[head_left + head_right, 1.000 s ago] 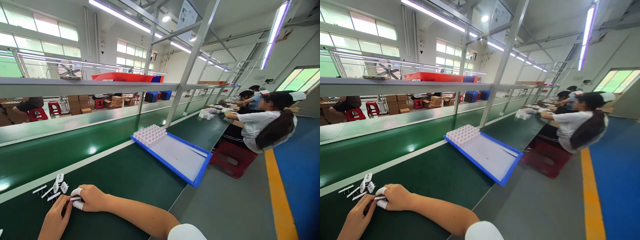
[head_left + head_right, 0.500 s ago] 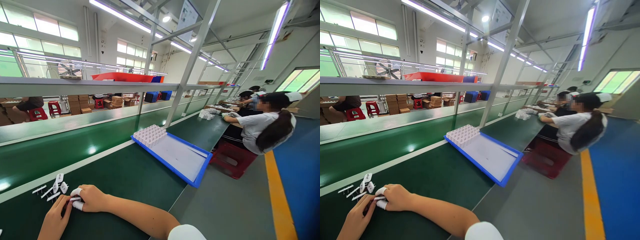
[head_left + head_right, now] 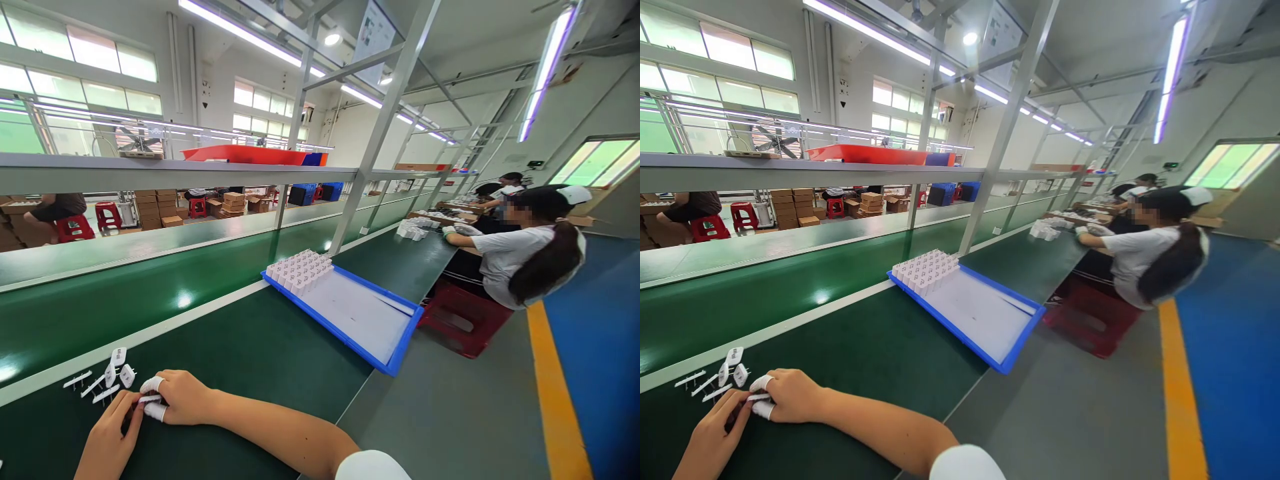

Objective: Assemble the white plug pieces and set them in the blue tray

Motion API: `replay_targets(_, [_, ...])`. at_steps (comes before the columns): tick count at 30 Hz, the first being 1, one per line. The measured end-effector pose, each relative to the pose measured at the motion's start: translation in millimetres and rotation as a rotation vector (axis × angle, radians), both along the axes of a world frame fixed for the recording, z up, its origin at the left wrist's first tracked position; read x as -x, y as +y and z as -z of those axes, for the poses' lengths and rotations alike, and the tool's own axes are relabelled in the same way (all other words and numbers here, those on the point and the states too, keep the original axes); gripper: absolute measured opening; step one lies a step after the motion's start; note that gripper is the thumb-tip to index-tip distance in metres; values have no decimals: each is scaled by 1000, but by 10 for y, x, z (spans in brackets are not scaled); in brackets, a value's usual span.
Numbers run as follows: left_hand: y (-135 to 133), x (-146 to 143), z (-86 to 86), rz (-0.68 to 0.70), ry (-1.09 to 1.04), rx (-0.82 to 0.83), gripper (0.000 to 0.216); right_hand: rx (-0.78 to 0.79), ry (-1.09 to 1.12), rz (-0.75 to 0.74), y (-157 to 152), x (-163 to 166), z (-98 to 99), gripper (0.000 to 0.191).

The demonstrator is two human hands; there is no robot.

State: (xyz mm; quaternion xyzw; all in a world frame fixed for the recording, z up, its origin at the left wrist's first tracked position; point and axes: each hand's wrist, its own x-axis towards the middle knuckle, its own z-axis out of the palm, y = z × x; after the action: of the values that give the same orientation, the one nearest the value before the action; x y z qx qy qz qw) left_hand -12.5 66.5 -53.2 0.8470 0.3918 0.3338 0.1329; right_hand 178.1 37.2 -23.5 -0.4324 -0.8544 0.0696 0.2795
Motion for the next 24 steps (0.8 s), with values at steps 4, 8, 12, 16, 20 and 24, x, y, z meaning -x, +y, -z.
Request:
replay_targets(4, [10,1,7,-3,2,5,30,11,0,0,-1,-1,-3,33])
replay_targets(8, [14,0,12,1,-4,10,29,-1,3,3,-5,-3,-9,32])
replay_targets(12, [-4,-2,-6,0,9,14,26,-4,5,-2,-9,-3,-19,32])
replay_targets(16, [-10,5,-3,4,8,13,26,8,7,-4,-13,1,-26,32])
replay_targets(20, [-8,11,15,9,2,11,27,6,2,2,-14,4,-21,31])
replay_targets(24, [-16,9,7,14,5,30,27,-5,4,1,-14,2,-14,32])
